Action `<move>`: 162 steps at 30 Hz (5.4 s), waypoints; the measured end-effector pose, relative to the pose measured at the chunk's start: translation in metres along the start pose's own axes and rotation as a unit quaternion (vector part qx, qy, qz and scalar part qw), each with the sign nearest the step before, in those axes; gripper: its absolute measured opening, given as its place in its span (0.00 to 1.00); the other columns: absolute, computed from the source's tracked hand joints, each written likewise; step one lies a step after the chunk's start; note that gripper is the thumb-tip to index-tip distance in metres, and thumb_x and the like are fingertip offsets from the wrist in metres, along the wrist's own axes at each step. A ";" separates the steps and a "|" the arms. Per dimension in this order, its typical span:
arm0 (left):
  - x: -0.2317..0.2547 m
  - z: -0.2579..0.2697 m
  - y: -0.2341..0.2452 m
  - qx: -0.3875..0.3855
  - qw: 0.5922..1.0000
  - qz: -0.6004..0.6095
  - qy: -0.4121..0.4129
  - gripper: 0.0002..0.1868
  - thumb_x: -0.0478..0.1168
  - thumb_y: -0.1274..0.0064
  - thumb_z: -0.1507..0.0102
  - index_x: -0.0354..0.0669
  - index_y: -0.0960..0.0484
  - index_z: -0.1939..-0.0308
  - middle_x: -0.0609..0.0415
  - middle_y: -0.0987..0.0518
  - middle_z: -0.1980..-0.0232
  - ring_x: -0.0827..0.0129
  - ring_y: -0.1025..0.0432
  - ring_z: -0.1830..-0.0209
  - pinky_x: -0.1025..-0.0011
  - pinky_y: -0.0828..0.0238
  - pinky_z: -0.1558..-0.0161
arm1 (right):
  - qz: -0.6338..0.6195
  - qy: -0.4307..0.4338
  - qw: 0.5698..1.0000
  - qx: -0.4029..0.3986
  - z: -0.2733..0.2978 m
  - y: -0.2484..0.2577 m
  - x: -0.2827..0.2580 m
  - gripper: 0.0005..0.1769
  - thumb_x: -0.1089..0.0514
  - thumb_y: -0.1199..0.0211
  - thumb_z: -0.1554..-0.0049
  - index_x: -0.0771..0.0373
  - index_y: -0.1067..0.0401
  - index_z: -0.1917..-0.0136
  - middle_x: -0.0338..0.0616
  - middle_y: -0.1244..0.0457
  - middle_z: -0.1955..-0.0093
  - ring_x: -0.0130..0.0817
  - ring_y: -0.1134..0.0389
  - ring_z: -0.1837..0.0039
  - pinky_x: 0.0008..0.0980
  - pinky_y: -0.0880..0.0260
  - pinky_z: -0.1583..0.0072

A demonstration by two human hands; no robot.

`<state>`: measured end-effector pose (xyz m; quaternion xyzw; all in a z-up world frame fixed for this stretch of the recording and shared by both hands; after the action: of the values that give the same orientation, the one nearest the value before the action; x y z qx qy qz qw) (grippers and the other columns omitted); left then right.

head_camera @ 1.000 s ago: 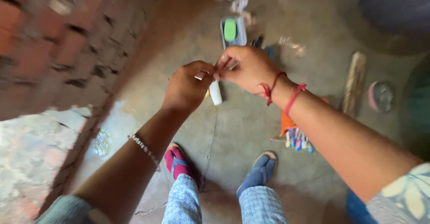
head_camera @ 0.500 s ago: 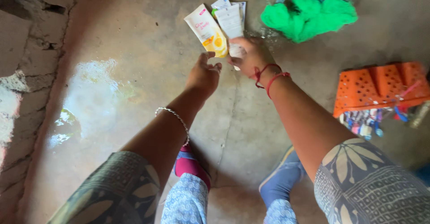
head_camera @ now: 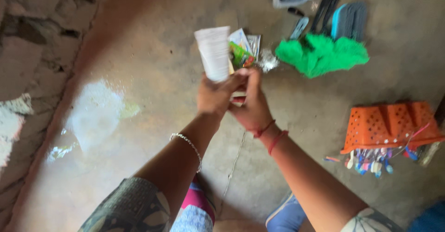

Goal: The person washes a small wooden bowl in a blue bucket, then places it on a wall shelf. They pick up and arrange several toiletries including tubes, a small bottle, and a brush on the shelf. Finally, they place a green scrubber and an orange basket of toothbrushes on the shelf and wash their hands.

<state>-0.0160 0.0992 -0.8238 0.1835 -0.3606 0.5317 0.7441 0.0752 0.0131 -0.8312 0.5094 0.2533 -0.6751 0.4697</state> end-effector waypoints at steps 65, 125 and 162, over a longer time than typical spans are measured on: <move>0.179 0.089 -0.089 0.132 0.986 0.039 0.092 0.29 0.37 0.36 0.44 0.49 0.34 0.43 0.55 0.22 0.46 0.63 0.23 0.51 0.59 0.18 0.63 | -0.199 -0.183 0.958 0.095 -0.058 0.137 -0.123 0.40 0.75 0.33 0.54 0.46 0.36 0.34 0.41 0.33 0.44 0.36 0.29 0.46 0.41 0.22 0.52; 0.486 0.446 -0.291 -0.292 0.909 -0.186 -0.231 0.43 0.50 0.29 0.52 0.46 0.29 0.35 0.54 0.20 0.49 0.70 0.27 0.53 0.70 0.25 0.58 | 0.481 0.269 0.827 0.112 0.244 0.355 -0.639 0.30 0.50 0.27 0.52 0.61 0.33 0.40 0.53 0.32 0.45 0.55 0.31 0.42 0.48 0.30 0.43; 0.494 1.117 -0.479 -0.751 0.449 0.025 -0.483 0.34 0.53 0.40 0.39 0.41 0.33 0.34 0.48 0.18 0.55 0.67 0.21 0.64 0.69 0.22 0.64 | 0.384 0.035 0.709 0.591 0.977 0.439 -0.870 0.40 0.50 0.29 0.53 0.63 0.40 0.32 0.47 0.31 0.46 0.35 0.26 0.46 0.36 0.26 0.46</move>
<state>0.1312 -0.4847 0.3417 -0.2289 -0.9252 -0.1022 0.2850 0.0618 -0.6500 0.3786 0.7596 -0.3983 -0.4300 0.2821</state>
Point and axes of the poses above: each hand's wrist, its own z-axis away from the middle knuckle, its own y-axis out of the back of the hand, x = y × z, the point moved 3 cm from there along -z, towards the middle knuckle
